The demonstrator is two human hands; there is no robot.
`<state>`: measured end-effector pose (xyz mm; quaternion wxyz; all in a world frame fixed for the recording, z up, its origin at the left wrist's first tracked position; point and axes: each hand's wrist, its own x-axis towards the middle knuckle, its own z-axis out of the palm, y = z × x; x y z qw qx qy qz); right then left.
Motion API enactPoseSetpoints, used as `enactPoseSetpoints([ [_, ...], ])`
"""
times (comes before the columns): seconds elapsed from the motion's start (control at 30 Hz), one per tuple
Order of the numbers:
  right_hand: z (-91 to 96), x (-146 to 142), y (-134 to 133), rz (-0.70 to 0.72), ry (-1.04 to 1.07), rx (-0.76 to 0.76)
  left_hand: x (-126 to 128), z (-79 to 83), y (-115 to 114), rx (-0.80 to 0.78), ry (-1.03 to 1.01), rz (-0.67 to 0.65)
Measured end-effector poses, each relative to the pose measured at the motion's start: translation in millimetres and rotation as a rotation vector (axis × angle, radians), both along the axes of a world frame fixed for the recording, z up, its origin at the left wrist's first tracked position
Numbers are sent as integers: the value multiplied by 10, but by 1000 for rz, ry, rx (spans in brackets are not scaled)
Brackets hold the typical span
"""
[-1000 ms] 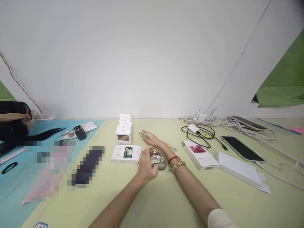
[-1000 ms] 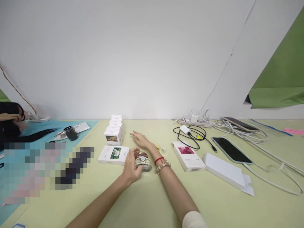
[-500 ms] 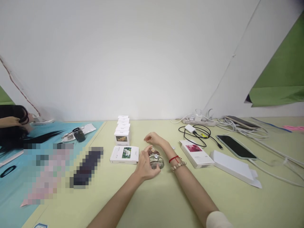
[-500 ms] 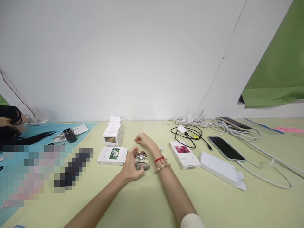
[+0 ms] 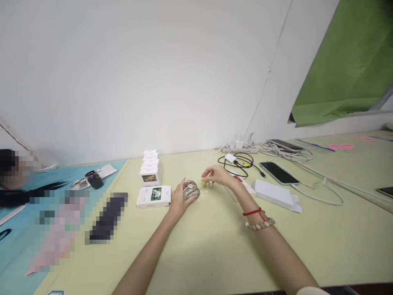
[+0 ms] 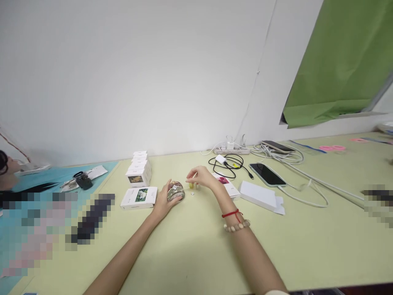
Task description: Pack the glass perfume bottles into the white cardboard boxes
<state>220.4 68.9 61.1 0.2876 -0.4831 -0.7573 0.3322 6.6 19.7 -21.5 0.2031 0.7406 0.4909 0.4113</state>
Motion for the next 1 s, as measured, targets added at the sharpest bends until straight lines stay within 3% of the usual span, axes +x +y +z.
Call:
enactPoseSetpoints([
  [0.27, -454, 120, -254, -38, -50, 30, -16, 25, 23, -31, 22, 34],
  [0.43, -597, 133, -285, -87, -31, 88, -16, 21, -23, -72, 15, 24],
  [0.63, -614, 153, -328, -118, -70, 149, -24, -23, -25, 2, 131, -44],
  [0.77, -537, 148, -397, -203, -68, 247, -30, -42, -2, 54, 107, -45],
  [0.9, -456, -10, -516, -206, 29, 336, -15, -40, -24, 61, 140, 79],
  [1.0, -454, -188, -597, -183, 68, 273, 10, -21, -82, 96, 189, 183],
])
